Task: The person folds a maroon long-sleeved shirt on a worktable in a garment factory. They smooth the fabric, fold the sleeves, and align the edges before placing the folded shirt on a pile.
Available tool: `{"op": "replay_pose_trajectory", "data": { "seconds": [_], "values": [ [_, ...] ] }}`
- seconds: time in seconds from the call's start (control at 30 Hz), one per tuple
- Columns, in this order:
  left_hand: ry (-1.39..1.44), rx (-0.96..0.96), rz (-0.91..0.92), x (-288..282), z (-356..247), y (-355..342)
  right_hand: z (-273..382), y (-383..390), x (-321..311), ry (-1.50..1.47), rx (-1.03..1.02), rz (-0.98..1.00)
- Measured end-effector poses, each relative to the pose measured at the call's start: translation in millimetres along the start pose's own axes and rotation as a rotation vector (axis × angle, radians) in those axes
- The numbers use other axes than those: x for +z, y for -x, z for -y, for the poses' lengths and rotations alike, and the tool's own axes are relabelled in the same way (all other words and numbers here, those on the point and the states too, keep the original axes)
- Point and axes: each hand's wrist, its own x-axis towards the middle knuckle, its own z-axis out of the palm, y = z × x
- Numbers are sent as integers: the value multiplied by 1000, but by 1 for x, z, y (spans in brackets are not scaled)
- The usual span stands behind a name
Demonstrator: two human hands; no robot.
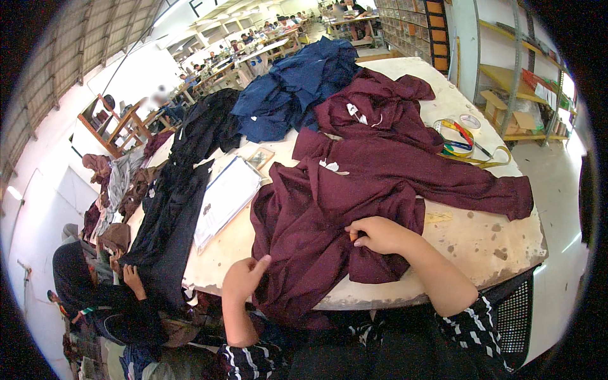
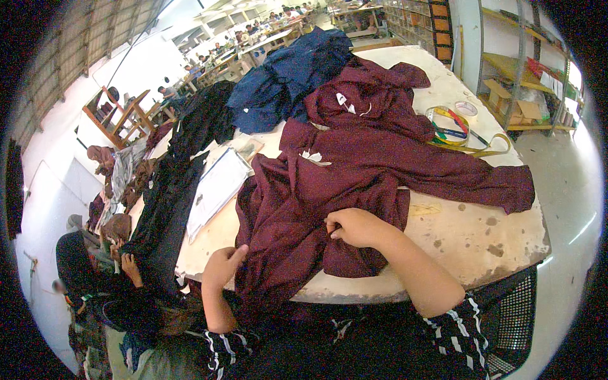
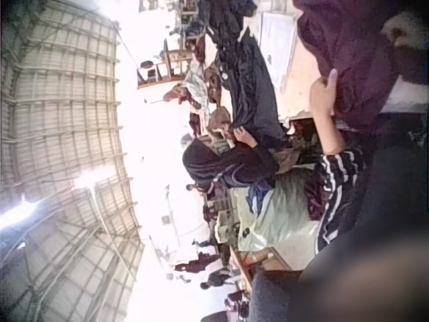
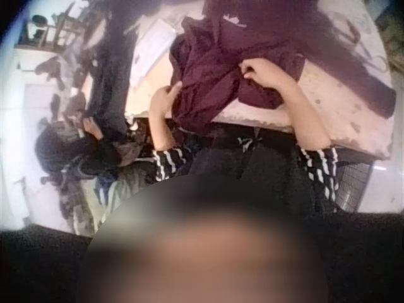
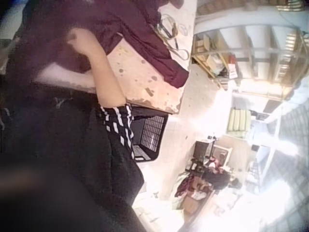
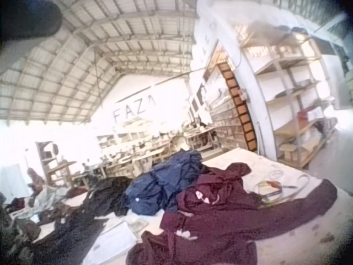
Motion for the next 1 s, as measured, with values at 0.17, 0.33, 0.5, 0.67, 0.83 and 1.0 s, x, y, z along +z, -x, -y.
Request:
{"op": "replay_pose_trajectory", "data": {
  "seconds": [0.17,0.33,0.5,0.67,0.83,1.0],
  "values": [
    [-5,200,37,16,-7,18,7,-1,-4,-13,49,42],
    [324,616,-791,27,-18,38,-3,-1,1,-52,-19,3],
    [517,311,-351,32,3,22,2,-2,1,-50,-37,19],
    [1144,261,-249,22,14,31,5,-2,-1,-45,-29,43],
    [751,347,-521,19,-3,50,57,4,-3,-209,-300,-172],
    [710,508,-419,26,-37,64,113,6,17,-162,-549,-245]
  ]
}}
